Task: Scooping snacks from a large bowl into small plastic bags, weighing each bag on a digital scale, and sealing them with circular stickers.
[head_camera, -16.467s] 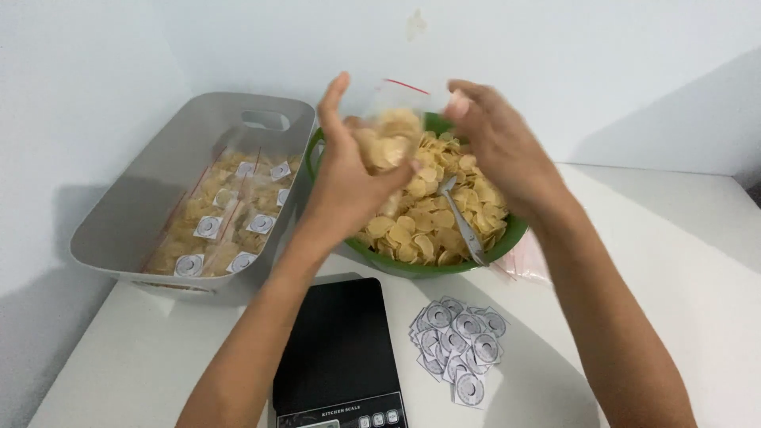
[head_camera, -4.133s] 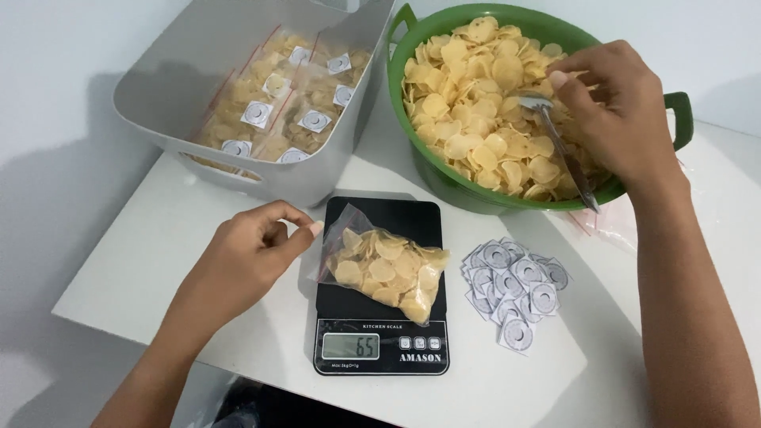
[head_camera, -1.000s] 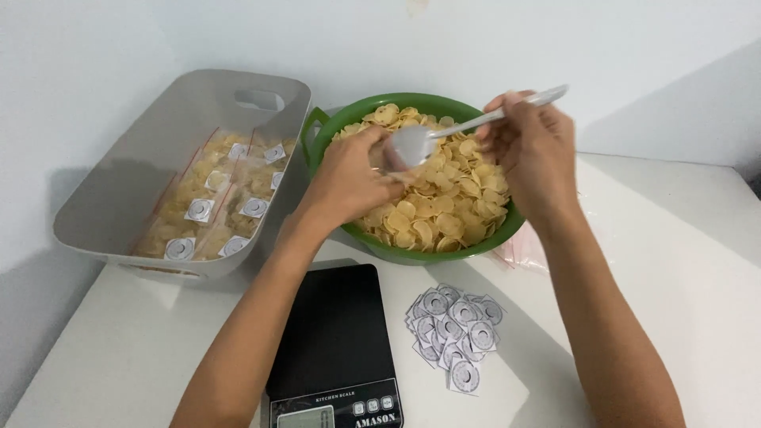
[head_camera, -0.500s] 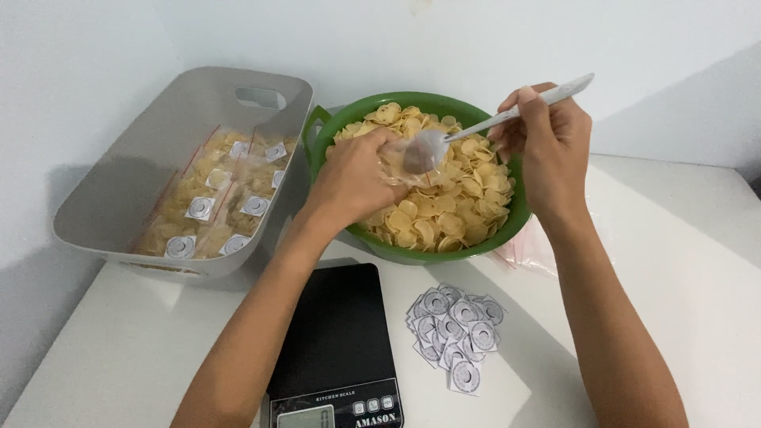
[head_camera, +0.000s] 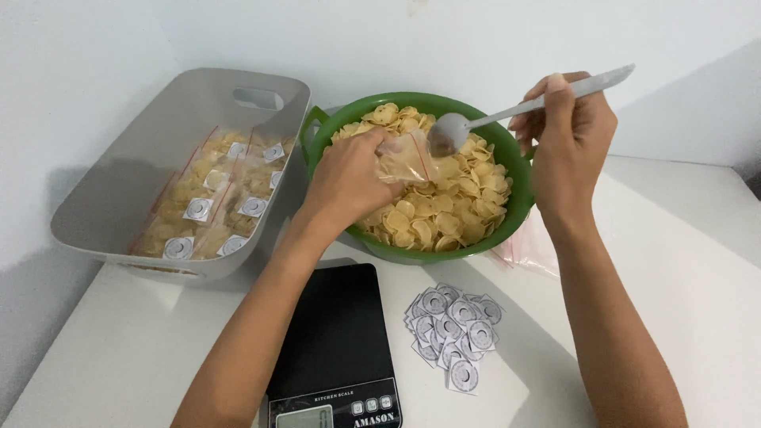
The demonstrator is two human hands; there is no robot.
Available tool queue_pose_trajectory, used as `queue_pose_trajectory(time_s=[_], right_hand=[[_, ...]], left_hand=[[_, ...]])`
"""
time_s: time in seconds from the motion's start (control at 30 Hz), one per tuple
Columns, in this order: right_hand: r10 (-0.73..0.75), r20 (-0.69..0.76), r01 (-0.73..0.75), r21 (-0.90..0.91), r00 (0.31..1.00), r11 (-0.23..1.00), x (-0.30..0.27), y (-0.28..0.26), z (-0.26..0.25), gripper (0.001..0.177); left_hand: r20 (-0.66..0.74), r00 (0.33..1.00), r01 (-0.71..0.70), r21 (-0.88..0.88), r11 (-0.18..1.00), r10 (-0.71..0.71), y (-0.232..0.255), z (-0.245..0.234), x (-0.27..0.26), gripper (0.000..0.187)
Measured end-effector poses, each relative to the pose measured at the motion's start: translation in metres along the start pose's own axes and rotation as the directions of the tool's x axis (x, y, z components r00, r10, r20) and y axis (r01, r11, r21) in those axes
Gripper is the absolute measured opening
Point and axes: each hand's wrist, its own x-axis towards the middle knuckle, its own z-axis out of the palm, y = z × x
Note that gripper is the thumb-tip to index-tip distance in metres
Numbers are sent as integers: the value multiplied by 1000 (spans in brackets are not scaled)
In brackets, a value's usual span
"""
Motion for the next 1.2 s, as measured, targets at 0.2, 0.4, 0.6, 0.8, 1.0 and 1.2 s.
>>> queue_pose_trajectory(time_s=[0.2, 0.4, 0.6, 0.8, 1.0, 1.2], right_hand=[[159, 116, -167, 65, 981, 984, -2, 16, 9, 20], [-198, 125, 216, -148, 972, 965, 7, 31, -5, 26], [-131, 75, 132, -5, 989, 991, 0, 12, 2, 26], [-179, 60, 182, -46, 982, 982, 5, 28, -3, 20], [61, 191, -22, -200, 980, 980, 2, 19, 0, 13], [462, 346, -199, -582, 817, 788, -3, -35, -3, 21]], left_hand=[[-85, 996, -35, -119, 992, 25, 2, 3, -5, 37], [-84, 996, -44, -75, 996, 38, -8, 5, 1, 42], [-92, 995, -43, -55, 998, 38, -6, 6, 1, 43], [-158, 987, -36, -55, 998, 27, -12, 9, 2, 50], [-346, 938, -141, -413, 900, -12, 1, -7, -7, 63], [-233, 970, -140, -758, 637, -65, -10, -6, -9, 87]])
